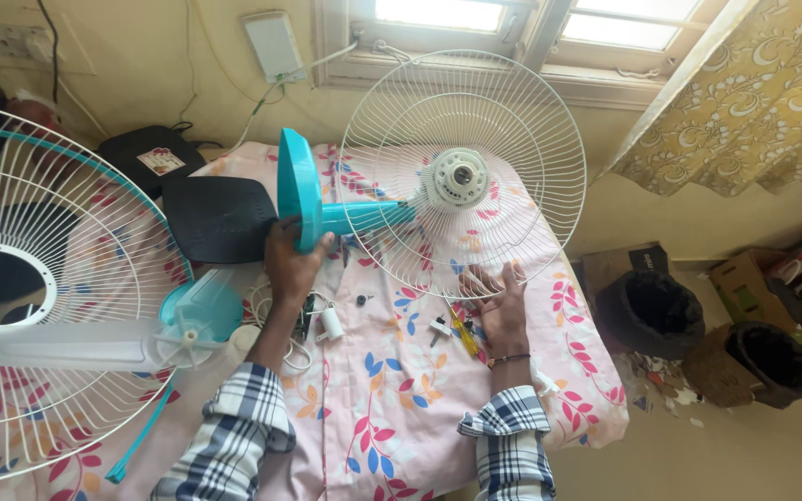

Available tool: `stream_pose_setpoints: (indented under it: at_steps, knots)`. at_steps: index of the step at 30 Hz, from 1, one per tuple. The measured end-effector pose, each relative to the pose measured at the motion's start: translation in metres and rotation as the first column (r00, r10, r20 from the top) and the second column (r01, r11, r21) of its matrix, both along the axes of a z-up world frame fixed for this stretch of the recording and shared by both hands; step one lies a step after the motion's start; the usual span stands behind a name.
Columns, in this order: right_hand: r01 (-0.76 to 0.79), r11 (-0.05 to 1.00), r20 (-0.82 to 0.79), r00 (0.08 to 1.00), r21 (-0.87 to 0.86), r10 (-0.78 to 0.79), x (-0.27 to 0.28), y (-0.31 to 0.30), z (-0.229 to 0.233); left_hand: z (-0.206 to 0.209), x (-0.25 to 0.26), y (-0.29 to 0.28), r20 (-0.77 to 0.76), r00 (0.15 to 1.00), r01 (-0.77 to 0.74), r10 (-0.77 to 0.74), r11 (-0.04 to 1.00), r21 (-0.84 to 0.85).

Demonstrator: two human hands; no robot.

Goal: The person assembles a table fan by attaching the fan blades to the motor hub, securing them with a nut, and then connecting the motor housing to the base. The person uses a screwdriver to tighten the internal components.

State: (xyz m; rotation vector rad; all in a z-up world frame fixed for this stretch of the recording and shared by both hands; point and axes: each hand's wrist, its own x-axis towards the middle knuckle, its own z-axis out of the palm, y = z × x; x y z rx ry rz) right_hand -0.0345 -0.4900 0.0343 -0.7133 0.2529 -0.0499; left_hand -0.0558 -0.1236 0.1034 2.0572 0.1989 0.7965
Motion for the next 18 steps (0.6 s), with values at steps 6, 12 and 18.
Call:
stream_pose_setpoints:
  at_steps: [6, 12, 18]
  knots:
    - [-0.054, 0.989, 0.112, 0.991, -0.134, 0.069, 0.001, 0.015, 0.013, -0.012, 0.018, -0.006, 0.332, 0.943, -0.041, -0.003, 0.991, 0.126]
    - [-0.067, 0.995, 0.304, 0.949, -0.072, 0.086, -0.012, 0.027, 0.041, -0.018, 0.019, -0.006, 0.153, 0.983, 0.122, -0.097, 0.980, -0.159]
    - [-0.073, 0.996, 0.387, 0.918, -0.051, 0.087, -0.028, 0.030, 0.060, -0.016, 0.017, -0.009, 0.193, 0.977, 0.118, -0.090, 0.983, -0.138]
